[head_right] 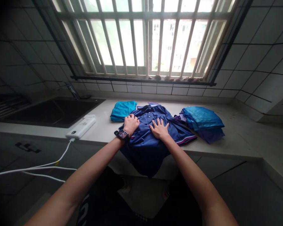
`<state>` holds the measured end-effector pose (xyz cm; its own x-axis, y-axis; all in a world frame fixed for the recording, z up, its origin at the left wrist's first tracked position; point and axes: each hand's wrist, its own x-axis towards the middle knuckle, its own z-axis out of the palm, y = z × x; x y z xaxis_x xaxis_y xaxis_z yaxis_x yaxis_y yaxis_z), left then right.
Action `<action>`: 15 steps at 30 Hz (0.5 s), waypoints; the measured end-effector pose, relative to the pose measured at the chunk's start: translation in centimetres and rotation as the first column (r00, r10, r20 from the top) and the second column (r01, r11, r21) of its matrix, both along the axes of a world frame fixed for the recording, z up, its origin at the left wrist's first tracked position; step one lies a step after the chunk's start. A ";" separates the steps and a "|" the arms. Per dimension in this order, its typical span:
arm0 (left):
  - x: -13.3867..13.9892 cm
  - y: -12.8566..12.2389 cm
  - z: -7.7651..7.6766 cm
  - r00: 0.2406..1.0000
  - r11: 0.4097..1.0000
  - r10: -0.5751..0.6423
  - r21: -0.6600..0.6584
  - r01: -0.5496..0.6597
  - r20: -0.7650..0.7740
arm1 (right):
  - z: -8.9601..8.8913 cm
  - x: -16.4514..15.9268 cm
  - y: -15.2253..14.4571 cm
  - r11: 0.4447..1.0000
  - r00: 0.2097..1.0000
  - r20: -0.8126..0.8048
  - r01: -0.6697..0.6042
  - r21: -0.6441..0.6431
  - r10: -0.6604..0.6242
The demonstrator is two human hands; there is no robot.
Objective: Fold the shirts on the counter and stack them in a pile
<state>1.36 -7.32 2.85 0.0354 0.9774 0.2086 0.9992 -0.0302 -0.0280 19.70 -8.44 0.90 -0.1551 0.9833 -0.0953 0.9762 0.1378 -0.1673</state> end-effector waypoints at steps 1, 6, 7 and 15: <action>-0.1 -0.1 -0.1 1.000 1.000 0.000 0.005 0.000 0.004 | 0.0 0.3 0.5 1.000 1.000 -0.001 -0.015 0.005 0.015; -0.7 -0.4 -0.2 1.000 0.999 -0.025 0.028 0.025 0.010 | 0.3 1.3 2.2 0.997 0.997 -0.004 -0.079 0.018 0.079; -0.8 -0.5 -0.3 0.999 0.999 -0.035 0.035 0.035 0.016 | 0.3 1.4 2.3 0.997 0.997 -0.005 -0.079 0.023 0.079; -1.1 -0.6 -0.4 0.999 0.997 -0.045 0.059 0.044 0.022 | 0.4 1.3 1.7 0.996 0.997 -0.064 -0.035 0.084 0.041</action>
